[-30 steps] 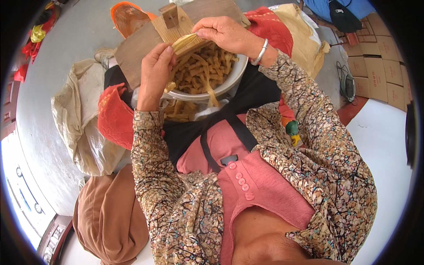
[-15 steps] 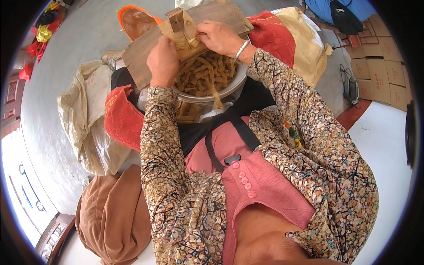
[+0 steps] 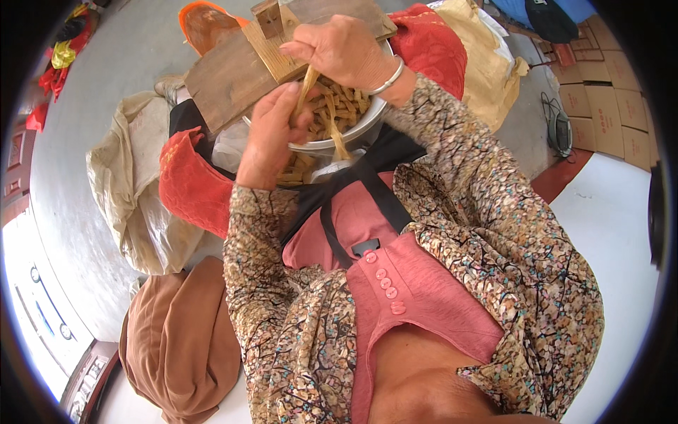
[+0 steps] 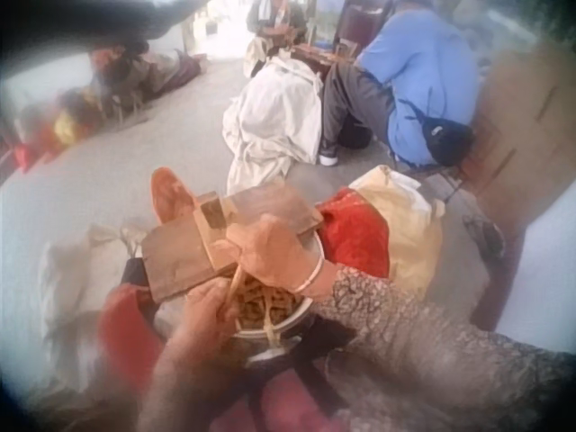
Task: The person peels long, yellow strips of fruit by hand, separating the outer layer from the inner flesh. The peeled strips are placed into a metal bowl positioned on the lap.
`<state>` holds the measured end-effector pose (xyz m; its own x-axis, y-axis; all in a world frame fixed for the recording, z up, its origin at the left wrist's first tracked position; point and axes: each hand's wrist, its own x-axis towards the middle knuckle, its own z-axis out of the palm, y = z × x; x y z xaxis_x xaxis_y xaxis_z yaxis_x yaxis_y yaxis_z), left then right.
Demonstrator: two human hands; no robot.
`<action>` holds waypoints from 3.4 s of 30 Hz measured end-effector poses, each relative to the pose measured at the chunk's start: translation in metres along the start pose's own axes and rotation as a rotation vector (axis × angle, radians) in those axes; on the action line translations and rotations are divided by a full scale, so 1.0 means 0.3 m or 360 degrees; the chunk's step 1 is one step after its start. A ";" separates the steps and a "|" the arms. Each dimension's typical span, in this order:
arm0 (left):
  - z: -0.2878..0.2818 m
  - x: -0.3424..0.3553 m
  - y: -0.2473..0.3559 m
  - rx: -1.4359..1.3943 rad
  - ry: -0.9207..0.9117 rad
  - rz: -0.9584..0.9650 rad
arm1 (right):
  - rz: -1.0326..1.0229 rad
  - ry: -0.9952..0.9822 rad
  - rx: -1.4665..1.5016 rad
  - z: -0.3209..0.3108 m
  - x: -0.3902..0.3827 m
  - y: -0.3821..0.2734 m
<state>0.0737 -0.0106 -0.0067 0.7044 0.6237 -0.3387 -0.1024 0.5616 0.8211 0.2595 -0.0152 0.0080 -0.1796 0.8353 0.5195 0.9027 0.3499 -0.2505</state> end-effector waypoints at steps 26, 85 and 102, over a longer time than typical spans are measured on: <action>0.064 -0.003 -0.095 0.1020 0.0371 0.0609 | 0.0313 -0.0038 0.0286 -0.030 -0.151 -0.087; -0.087 0.084 0.043 0.0771 0.0265 0.0414 | 0.0472 -0.0584 0.1046 -0.034 -0.033 0.107; -0.213 0.197 0.012 0.1848 0.0912 0.0720 | -0.0005 -0.0071 0.0221 0.084 -0.052 0.154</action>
<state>0.0701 0.0631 -0.0531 0.3518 0.9237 0.1515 0.5979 -0.3463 0.7229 0.2942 -0.0012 -0.0322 -0.2024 0.8510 0.4846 0.8400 0.4052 -0.3609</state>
